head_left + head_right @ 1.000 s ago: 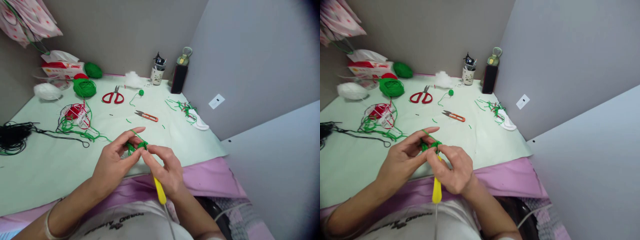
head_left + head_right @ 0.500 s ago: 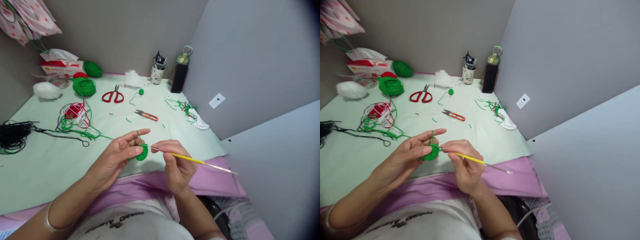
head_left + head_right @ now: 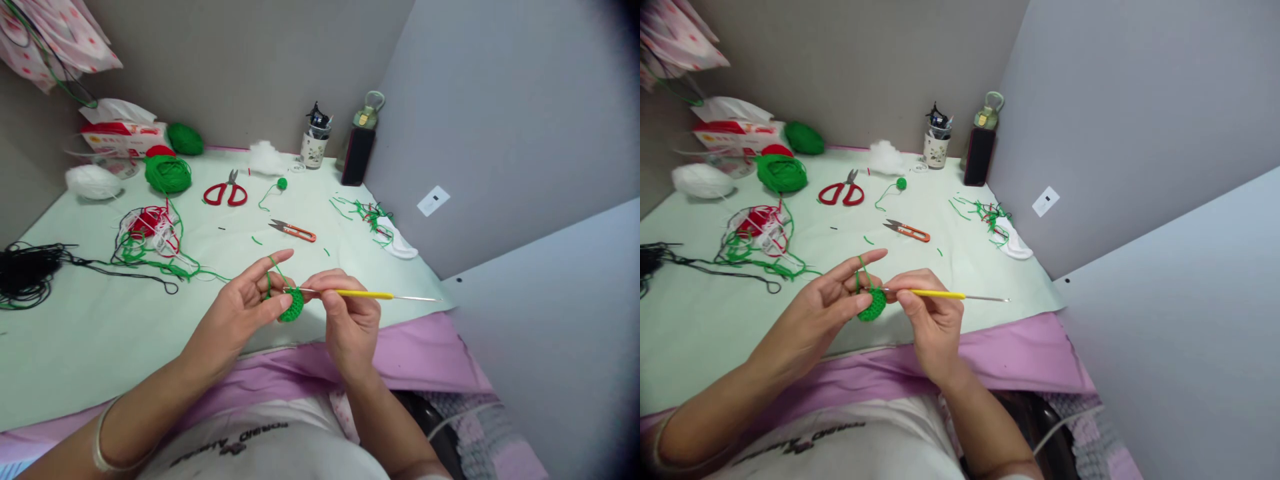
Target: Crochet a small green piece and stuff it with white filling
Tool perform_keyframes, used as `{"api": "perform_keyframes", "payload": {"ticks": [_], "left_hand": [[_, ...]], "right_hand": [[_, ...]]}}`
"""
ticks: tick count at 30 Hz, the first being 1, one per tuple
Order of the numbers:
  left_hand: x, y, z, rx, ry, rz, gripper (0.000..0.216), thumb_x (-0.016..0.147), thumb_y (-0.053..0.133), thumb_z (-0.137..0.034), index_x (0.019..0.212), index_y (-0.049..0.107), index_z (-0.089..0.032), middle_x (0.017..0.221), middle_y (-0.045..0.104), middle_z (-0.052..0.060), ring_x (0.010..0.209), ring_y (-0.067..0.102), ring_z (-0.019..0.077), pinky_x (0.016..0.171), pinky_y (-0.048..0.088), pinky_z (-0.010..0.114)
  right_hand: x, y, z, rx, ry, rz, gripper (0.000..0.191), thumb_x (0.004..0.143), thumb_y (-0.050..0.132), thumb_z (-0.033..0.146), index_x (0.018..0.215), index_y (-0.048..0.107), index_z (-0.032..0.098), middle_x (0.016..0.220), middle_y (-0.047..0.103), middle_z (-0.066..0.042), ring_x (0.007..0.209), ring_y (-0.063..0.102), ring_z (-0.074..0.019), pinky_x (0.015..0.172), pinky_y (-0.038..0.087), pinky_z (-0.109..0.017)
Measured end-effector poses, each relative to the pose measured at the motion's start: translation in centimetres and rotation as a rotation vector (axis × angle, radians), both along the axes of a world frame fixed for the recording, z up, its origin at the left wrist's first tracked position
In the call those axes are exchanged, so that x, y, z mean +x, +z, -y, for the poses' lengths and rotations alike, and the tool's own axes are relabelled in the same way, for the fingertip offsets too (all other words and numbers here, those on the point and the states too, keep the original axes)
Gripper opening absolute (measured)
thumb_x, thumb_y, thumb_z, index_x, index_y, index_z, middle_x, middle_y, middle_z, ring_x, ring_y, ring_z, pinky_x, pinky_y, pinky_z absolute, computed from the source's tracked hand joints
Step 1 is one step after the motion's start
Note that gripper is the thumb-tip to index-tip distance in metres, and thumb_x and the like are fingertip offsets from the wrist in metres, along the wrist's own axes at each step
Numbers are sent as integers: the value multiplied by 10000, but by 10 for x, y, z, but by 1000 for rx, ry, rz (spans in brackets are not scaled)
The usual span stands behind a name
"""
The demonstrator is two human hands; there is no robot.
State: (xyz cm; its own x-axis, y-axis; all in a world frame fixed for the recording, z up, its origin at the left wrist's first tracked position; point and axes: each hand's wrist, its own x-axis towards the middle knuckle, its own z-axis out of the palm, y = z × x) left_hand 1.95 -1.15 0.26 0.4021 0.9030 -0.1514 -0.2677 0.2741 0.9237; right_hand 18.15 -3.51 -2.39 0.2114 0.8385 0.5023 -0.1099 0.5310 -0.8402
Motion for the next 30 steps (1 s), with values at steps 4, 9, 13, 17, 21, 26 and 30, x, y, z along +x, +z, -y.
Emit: {"api": "perform_keyframes", "payload": {"ticks": [4, 9, 13, 17, 21, 26, 30], "left_hand": [[3, 6, 0, -75, -18, -13, 704, 810, 873, -278, 1463, 610, -288, 936, 652, -8, 720, 532, 105, 551, 397, 189], [0, 11, -2, -195, -142, 25, 670, 783, 869, -305, 1421, 665, -290, 860, 626, -11, 561, 308, 65, 427, 135, 194], [-5, 10, -5, -220, -233, 66, 548, 777, 861, -322, 1314, 756, -290, 851, 594, -7, 547, 161, 60, 432, 89, 224], [-5, 7, -5, -200, -210, 72, 519, 795, 849, -336, 1305, 761, -290, 900, 577, 9, 577, 244, 74, 446, 116, 226], [1, 4, -1, -52, -81, -1, 661, 816, 855, -299, 1442, 642, -312, 847, 565, -24, 619, 368, 92, 497, 242, 221], [0, 3, 1, 108, -85, -112, 671, 919, 769, -365, 1542, 527, -300, 904, 604, -28, 621, 402, 99, 593, 380, 252], [-5, 1, -1, 135, -121, -153, 699, 897, 804, -338, 1537, 523, -342, 997, 619, -24, 638, 402, 94, 666, 421, 263]], "right_hand": [[0, 0, 0, 20, 41, -14, 129, 990, 685, 310, 970, 801, 257, 882, 761, -39, 834, 711, -177, 728, 616, -321], [2, 1, -5, -138, 80, -177, 196, 965, 698, 391, 875, 739, 221, 772, 703, -14, 649, 660, -147, 610, 590, -282], [8, 7, -9, -220, 184, -296, 224, 943, 709, 383, 803, 702, 208, 684, 651, 9, 544, 594, -120, 563, 559, -264], [9, 8, -10, -264, 252, -315, 238, 938, 715, 409, 800, 694, 215, 692, 662, 4, 535, 593, -121, 524, 534, -256], [2, 4, -5, -60, 108, -17, 160, 970, 696, 375, 910, 776, 251, 859, 758, -40, 796, 713, -189, 702, 603, -333], [2, -2, -1, 29, -49, 83, 130, 989, 683, 285, 980, 812, 279, 903, 781, -38, 876, 712, -195, 787, 587, -356], [6, -4, -5, -99, 32, -76, 129, 952, 727, 350, 919, 794, 245, 830, 741, -25, 737, 671, -161, 665, 563, -297]]}}
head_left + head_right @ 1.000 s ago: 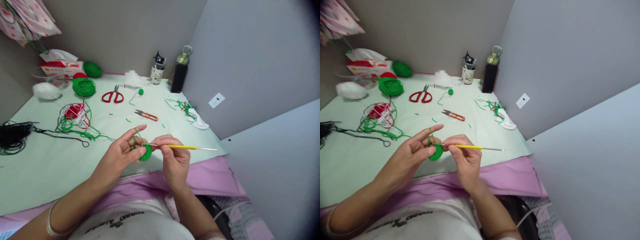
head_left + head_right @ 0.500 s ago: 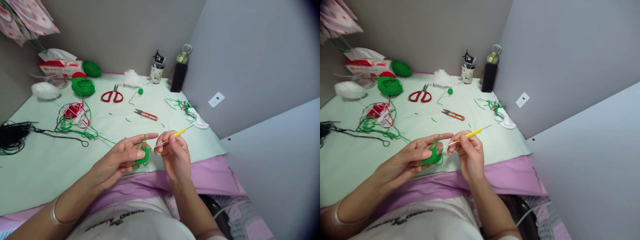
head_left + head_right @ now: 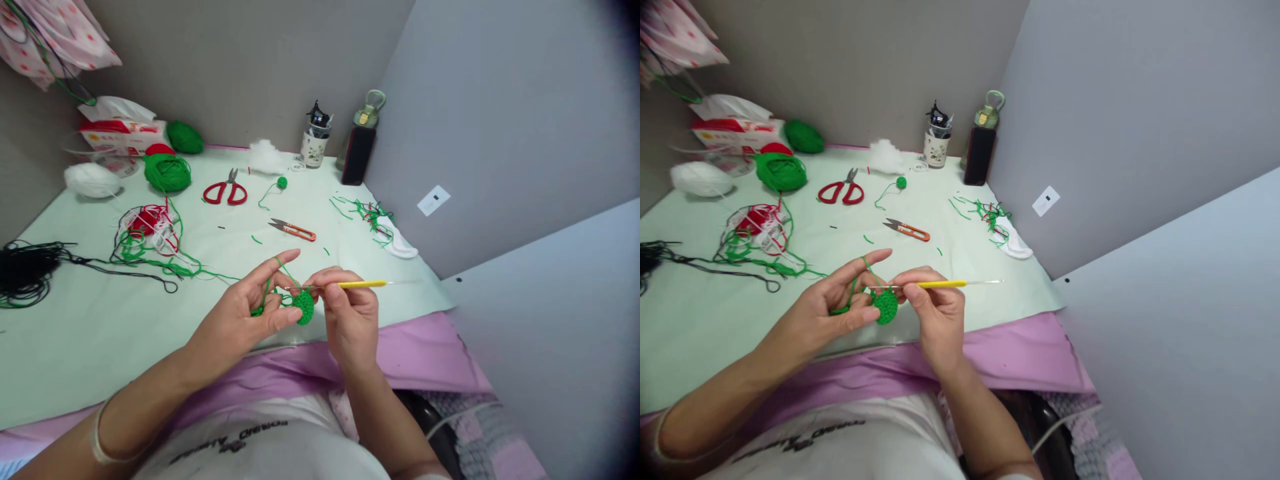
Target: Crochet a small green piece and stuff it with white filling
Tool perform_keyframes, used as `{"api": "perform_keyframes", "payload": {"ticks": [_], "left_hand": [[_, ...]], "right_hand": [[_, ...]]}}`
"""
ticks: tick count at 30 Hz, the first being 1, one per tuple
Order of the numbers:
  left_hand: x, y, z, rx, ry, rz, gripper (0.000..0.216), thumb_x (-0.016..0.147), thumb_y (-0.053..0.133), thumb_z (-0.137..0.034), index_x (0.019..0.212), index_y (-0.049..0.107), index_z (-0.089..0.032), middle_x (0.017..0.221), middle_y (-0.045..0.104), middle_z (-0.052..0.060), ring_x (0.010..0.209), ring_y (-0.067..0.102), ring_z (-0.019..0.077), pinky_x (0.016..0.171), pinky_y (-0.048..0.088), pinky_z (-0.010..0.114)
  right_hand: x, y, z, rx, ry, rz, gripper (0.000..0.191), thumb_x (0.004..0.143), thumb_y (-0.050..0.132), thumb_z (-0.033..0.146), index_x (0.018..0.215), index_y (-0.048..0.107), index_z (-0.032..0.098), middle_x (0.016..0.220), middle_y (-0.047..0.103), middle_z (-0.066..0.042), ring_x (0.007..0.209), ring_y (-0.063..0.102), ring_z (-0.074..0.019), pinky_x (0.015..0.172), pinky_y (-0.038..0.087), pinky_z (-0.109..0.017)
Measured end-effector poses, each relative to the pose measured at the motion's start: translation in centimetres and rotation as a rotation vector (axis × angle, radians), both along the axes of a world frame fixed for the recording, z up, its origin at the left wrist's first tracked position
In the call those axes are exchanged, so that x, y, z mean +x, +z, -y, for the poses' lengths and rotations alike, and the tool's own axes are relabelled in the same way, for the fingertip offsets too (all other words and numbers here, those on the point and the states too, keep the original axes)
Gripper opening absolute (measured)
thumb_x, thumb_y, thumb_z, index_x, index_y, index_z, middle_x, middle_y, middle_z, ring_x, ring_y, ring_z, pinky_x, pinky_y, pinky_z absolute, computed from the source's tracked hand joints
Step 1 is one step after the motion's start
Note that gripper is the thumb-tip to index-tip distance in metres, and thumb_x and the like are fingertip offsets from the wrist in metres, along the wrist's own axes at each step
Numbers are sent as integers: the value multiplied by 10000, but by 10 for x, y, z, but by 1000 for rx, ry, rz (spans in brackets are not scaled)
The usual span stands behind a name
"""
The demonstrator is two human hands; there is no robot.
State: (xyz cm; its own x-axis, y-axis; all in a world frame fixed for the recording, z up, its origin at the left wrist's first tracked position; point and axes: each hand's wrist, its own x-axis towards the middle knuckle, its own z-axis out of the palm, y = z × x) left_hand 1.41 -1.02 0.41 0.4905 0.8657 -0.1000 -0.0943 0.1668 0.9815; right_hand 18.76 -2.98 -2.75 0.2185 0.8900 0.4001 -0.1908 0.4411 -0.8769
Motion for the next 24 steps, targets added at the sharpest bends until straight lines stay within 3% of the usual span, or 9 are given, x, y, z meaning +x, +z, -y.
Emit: {"api": "perform_keyframes", "payload": {"ticks": [7, 15, 19, 24], "left_hand": [[-3, 2, -1, 3, 29, -37, 640, 885, 816, -342, 1481, 581, -344, 998, 607, -27, 620, 394, 82, 666, 430, 264], [-5, 6, 1, 30, 41, -121, 580, 913, 773, -338, 1465, 595, -366, 939, 594, -39, 645, 426, 92, 687, 453, 260], [-2, 8, 1, 62, 83, -160, 568, 909, 765, -337, 1454, 604, -343, 882, 580, -38, 657, 448, 109, 683, 456, 266], [3, 14, 5, 150, 213, -239, 519, 859, 765, -277, 1370, 675, -291, 867, 609, -35, 629, 434, 101, 654, 452, 245]], "right_hand": [[0, 8, -3, -97, 97, -107, 245, 947, 708, 438, 845, 692, 215, 788, 746, -33, 637, 646, -149, 620, 570, -299], [7, 8, 1, 15, 120, -18, 191, 1032, 606, 344, 917, 696, 221, 817, 762, -35, 715, 680, -167, 645, 567, -311], [8, 9, 8, 143, 12, 200, 175, 1052, 557, 257, 1009, 726, 240, 897, 768, -46, 792, 703, -181, 695, 571, -343], [9, 14, 14, 445, -119, 599, 195, 1047, 515, 169, 1112, 688, 230, 941, 781, -73, 892, 739, -205, 756, 598, -369]]}}
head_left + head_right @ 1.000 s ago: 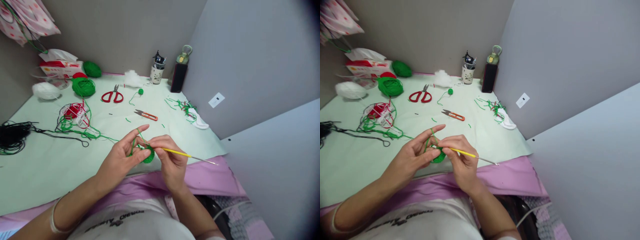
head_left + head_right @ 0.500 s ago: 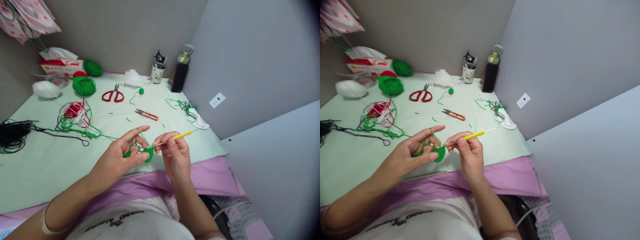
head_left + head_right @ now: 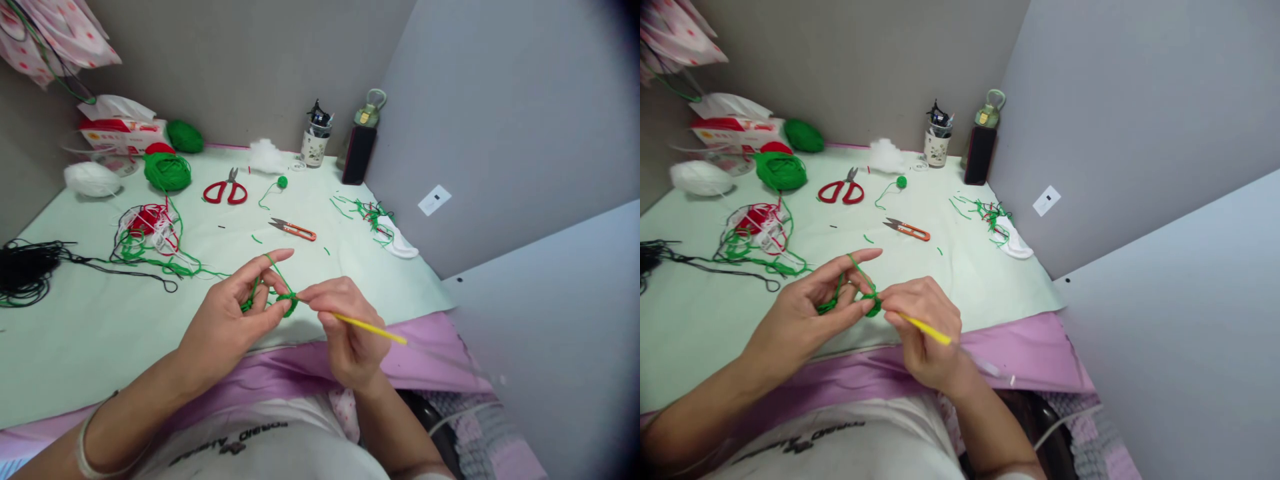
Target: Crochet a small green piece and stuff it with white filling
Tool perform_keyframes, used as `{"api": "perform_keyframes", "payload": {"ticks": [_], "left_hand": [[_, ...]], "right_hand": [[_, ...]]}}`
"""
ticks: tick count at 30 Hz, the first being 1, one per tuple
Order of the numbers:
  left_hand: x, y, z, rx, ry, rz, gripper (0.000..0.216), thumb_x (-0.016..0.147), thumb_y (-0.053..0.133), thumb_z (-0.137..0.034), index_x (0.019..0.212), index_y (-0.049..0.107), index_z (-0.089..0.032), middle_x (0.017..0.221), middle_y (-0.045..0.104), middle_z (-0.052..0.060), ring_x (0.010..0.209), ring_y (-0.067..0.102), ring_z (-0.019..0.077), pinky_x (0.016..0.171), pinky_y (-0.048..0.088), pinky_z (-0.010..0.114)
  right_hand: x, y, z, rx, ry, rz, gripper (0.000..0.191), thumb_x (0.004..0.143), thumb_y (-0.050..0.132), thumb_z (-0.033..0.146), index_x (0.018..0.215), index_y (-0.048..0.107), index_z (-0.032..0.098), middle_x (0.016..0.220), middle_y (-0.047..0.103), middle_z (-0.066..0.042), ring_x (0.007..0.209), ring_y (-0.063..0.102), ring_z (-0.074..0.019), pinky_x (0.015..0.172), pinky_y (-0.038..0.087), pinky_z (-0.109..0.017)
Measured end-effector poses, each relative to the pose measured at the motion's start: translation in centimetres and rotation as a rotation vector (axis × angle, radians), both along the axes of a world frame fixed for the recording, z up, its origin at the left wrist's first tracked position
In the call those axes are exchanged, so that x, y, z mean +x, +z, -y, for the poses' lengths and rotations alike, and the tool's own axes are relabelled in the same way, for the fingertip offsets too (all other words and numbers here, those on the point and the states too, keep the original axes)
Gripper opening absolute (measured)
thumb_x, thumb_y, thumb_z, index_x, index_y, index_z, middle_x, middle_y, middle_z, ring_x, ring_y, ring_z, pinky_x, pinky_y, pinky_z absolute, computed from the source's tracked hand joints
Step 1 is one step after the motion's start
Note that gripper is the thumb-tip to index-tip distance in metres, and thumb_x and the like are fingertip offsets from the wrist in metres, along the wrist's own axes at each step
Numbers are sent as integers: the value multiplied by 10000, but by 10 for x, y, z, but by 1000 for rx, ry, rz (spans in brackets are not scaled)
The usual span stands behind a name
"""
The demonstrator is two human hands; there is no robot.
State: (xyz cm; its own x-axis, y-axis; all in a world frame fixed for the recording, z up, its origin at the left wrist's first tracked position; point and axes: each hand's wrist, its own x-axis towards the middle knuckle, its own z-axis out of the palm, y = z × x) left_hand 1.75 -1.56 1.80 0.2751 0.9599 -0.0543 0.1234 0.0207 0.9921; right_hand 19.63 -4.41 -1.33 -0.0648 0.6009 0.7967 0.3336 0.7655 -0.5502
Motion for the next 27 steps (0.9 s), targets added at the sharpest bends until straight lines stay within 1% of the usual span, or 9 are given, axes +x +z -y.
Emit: {"api": "perform_keyframes", "payload": {"ticks": [4, 8, 12, 14, 16, 19, 23, 25, 27], "left_hand": [[5, 1, 2, 73, 59, -55, 538, 837, 746, -252, 1370, 680, -269, 797, 583, -57, 584, 406, 91, 599, 435, 227], [7, -4, 4, 121, 115, -63, 527, 834, 698, -204, 1360, 685, -230, 790, 571, -66, 551, 383, 71, 588, 439, 217], [8, -11, 5, 307, 162, -116, 471, 855, 658, -156, 1320, 710, -216, 832, 606, -54, 528, 365, 61, 613, 449, 228], [9, -12, 5, 355, 167, -125, 460, 854, 655, -150, 1303, 724, -218, 851, 606, -48, 517, 352, 57, 601, 440, 235], [11, -11, 4, 254, 162, -87, 474, 845, 675, -174, 1314, 720, -220, 831, 584, -48, 528, 363, 65, 572, 420, 234], [13, -7, 1, 2, 108, 27, 558, 821, 725, -213, 1377, 680, -232, 803, 554, -53, 586, 400, 85, 572, 410, 221], [10, -6, -1, -96, 54, 174, 637, 829, 780, -220, 1444, 622, -267, 831, 573, -51, 680, 458, 98, 660, 438, 209], [7, -8, -2, -161, 14, 279, 634, 847, 800, -254, 1452, 616, -290, 845, 569, -49, 683, 455, 93, 625, 416, 194], [4, -9, -3, -282, -57, 381, 625, 844, 823, -301, 1440, 634, -297, 842, 551, -49, 632, 399, 78, 532, 340, 179]], "right_hand": [[-3, -4, 1, 158, -141, 266, 141, 1027, 561, 171, 1120, 659, 211, 997, 786, -111, 942, 743, -212, 754, 622, -347], [-7, -13, -2, 276, -244, 301, 127, 998, 612, 158, 1092, 668, 223, 1017, 792, -107, 942, 739, -216, 735, 638, -344], [-6, -12, -6, 155, -132, 205, 154, 1031, 544, 153, 1094, 667, 221, 1002, 796, -101, 886, 751, -200, 713, 639, -344], [-4, -12, -7, 163, -111, 176, 161, 1030, 546, 149, 1101, 673, 217, 996, 796, -106, 873, 752, -199, 707, 643, -342], [-4, -15, -7, 250, -177, 239, 174, 1002, 587, 117, 1109, 686, 212, 1014, 797, -117, 918, 750, -208, 714, 653, -336], [-8, -22, -8, 307, -278, 332, 243, 953, 646, 60, 1147, 704, 195, 1062, 792, -131, 989, 743, -215, 754, 668, -325], [-11, -26, -8, 324, -286, 213, 282, 972, 633, 75, 1220, 710, 186, 1070, 770, -123, 991, 735, -213, 795, 668, -342], [-11, -25, -6, 320, -314, 266, 330, 949, 660, 59, 1243, 716, 197, 1049, 768, -104, 995, 727, -217, 817, 663, -344], [-10, -23, -4, 314, -335, 335, 400, 918, 685, 27, 1276, 715, 202, 1030, 774, -90, 993, 725, -218, 824, 659, -335]]}}
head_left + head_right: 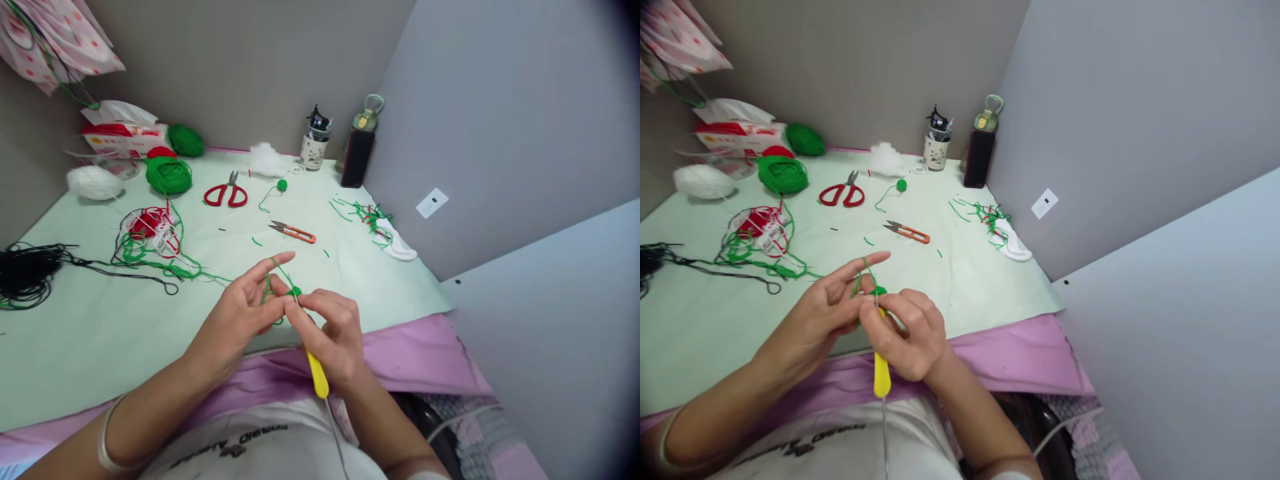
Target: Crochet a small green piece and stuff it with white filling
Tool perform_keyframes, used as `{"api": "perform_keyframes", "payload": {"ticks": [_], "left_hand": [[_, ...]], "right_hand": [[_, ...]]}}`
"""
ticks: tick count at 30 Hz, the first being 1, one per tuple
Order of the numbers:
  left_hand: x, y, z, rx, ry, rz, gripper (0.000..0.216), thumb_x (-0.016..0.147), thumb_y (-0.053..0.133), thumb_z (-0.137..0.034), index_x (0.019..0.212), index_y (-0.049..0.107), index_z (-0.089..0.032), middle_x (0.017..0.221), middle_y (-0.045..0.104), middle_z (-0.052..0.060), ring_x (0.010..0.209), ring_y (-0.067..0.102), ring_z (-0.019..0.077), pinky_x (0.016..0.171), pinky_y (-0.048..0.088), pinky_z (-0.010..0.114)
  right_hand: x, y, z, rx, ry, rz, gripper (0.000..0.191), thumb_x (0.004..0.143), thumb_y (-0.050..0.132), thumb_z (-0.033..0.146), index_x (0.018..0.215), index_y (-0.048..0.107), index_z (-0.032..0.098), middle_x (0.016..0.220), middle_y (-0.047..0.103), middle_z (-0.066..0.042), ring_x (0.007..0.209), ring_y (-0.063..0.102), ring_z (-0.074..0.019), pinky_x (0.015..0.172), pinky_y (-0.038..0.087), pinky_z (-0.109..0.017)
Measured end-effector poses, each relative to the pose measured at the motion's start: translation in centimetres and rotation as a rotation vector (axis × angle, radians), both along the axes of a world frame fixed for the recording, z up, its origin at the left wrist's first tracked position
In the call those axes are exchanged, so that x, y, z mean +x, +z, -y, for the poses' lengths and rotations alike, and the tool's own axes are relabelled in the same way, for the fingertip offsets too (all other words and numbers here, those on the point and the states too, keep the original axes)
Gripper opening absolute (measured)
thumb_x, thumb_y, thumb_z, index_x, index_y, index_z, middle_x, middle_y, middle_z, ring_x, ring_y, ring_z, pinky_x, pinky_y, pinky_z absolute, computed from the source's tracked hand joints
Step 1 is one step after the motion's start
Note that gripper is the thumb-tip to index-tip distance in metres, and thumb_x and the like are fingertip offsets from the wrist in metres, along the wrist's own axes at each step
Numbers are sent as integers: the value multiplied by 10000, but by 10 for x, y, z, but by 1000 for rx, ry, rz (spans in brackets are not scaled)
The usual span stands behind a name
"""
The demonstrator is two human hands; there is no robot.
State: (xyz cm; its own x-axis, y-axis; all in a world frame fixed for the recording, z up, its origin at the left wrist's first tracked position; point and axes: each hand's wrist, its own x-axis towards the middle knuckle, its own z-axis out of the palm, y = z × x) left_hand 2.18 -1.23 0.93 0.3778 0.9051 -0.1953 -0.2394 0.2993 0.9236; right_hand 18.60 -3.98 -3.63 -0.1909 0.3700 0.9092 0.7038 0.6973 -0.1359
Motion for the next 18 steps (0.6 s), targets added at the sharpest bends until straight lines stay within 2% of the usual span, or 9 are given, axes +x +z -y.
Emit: {"api": "perform_keyframes", "payload": {"ticks": [3, 6, 11, 14, 16, 18], "left_hand": [[-3, 0, -3, -131, -104, 85, 626, 820, 854, -330, 1414, 663, -279, 805, 510, -52, 577, 294, 61, 454, 203, 175], [-7, 0, -5, -120, -109, 79, 626, 803, 874, -303, 1397, 678, -274, 773, 485, -56, 584, 299, 63, 453, 185, 177], [-13, -3, -9, 32, -103, -25, 555, 831, 867, -294, 1362, 708, -314, 810, 539, -50, 632, 417, 71, 561, 353, 190], [-15, -6, -8, 85, -113, -58, 504, 852, 854, -294, 1337, 730, -353, 880, 575, -39, 708, 491, 82, 659, 415, 203], [-12, -7, -7, 71, -122, -41, 500, 858, 847, -290, 1337, 729, -372, 921, 598, -31, 750, 532, 90, 696, 437, 210], [-8, -8, -5, 53, -126, -12, 492, 860, 844, -293, 1334, 732, -369, 936, 623, -22, 784, 565, 102, 729, 461, 218]], "right_hand": [[0, 3, 0, -63, 108, -117, 408, 954, 638, 39, 1308, 708, 229, 1043, 777, -86, 972, 741, -206, 774, 655, -329], [1, 9, 1, -227, 266, -349, 333, 999, 598, 102, 1254, 730, 269, 1012, 790, -68, 915, 758, -202, 740, 644, -345], [7, 20, 5, -556, 363, -782, 176, 1010, 632, 193, 1009, 798, 251, 864, 772, -29, 733, 734, -170, 689, 609, -330], [9, 21, 2, -746, 519, -1010, 159, 1003, 665, 275, 924, 798, 237, 821, 750, -16, 622, 699, -140, 595, 581, -294], [6, 21, -2, -792, 600, -1032, 152, 995, 681, 295, 914, 795, 238, 826, 747, -15, 645, 696, -139, 596, 576, -286], [2, 20, -5, -728, 574, -954, 130, 989, 692, 279, 928, 802, 247, 861, 755, -22, 766, 718, -158, 688, 595, -304]]}}
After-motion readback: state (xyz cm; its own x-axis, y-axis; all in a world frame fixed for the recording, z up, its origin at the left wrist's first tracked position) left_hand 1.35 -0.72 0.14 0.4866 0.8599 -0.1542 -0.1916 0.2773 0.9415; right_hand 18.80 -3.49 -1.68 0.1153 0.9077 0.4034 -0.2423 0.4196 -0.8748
